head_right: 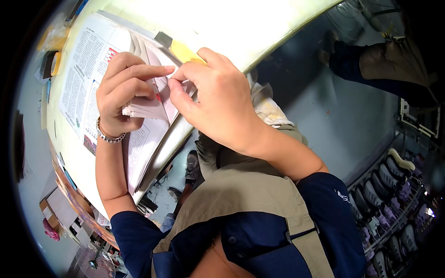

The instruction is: The person uses a yellow utility knife to carefully separate the glued edges of a stack of paper sheets. They repeatedly slide the blade between the sheets to loosen the bond and then pull the sheets apart by hand.

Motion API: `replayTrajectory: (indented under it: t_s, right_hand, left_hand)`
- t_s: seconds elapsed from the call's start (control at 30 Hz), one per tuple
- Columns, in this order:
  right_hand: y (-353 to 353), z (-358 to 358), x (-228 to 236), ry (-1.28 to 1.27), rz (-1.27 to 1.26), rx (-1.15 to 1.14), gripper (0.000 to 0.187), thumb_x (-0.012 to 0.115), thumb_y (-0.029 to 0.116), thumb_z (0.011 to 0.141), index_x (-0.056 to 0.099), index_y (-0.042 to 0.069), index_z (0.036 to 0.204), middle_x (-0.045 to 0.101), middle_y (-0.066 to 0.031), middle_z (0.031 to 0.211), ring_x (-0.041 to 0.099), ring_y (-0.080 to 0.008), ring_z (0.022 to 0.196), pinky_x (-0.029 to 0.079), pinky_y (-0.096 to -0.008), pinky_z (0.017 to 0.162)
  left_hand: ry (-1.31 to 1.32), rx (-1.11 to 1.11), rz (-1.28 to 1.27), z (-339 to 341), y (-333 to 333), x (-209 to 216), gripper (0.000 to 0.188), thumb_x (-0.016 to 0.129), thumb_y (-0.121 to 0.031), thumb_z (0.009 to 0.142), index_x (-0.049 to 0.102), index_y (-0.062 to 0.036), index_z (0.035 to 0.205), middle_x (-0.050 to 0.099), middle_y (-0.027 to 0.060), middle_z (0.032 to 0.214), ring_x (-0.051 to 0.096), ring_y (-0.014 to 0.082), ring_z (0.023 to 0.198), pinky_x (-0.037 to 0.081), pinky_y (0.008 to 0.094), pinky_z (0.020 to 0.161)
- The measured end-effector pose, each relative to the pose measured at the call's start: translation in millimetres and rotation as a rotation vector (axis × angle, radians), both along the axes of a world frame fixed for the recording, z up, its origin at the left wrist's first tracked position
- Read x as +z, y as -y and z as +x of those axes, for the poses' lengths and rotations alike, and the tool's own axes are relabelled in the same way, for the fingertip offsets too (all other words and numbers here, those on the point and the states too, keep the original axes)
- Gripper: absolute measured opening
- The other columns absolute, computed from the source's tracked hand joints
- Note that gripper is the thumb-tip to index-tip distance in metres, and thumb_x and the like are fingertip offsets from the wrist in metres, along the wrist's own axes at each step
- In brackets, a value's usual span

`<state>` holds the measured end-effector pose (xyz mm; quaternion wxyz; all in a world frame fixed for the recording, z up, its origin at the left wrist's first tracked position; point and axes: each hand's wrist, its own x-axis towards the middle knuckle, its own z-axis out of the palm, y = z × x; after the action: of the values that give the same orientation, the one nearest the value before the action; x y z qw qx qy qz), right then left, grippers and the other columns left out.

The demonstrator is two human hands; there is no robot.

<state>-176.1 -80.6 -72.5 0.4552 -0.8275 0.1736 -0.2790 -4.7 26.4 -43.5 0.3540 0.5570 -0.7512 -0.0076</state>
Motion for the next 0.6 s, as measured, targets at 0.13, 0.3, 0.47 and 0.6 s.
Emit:
replayTrajectory:
  t_s: [0.13,0.3,0.47,0.6]
  right_hand:
    - [-0.5,-1.3,2.7,-0.026,0.159,-0.009,0.007,0.072,0.006,0.081,0.068,0.001,0.078,0.057,-0.002,0.065,0.046,-0.0108,0.062,0.04,-0.0267,0.058]
    - [0.9,0.1,-2.2,-0.031,0.12,0.003,0.012,0.075,0.016,0.076,0.069,0.006,0.076,0.057,-0.0062,0.069,0.059,-0.0197,0.06,0.046,-0.0314,0.055]
    - [1.5,-0.8,-1.4,-0.053,0.165,0.002,0.015,0.077,0.018,0.076,0.069,0.006,0.076,0.058,-0.0061,0.07,0.058,-0.0194,0.06,0.045,-0.0313,0.055]
    - [6.8,-5.1,1.3,-0.102,0.098,0.014,0.011,0.069,0.015,0.086,0.07,0.003,0.084,0.058,-0.0048,0.075,0.051,-0.0135,0.064,0.042,-0.0266,0.057]
  left_hand:
    - [-0.006,0.001,-0.001,1.7,-1.9,3.0,0.021,0.062,-0.004,0.042,0.053,-0.0076,0.06,0.073,0.0084,0.093,0.053,0.0227,0.069,0.04,0.0303,0.064]
    - [0.037,-0.009,-0.021,6.4,-5.6,-1.1,0.02,0.061,-0.016,0.047,0.052,-0.0061,0.062,0.073,0.013,0.094,0.05,0.0238,0.069,0.041,0.03,0.061]
    - [0.06,-0.01,-0.007,5.7,-6.0,2.8,0.021,0.062,-0.017,0.047,0.052,-0.0064,0.063,0.073,0.0116,0.093,0.051,0.0239,0.07,0.041,0.0307,0.062]
    - [0.053,0.011,0.0,4.5,-5.0,3.8,0.022,0.066,-0.009,0.043,0.053,-0.0086,0.061,0.074,0.0054,0.089,0.054,0.0226,0.071,0.04,0.031,0.063]
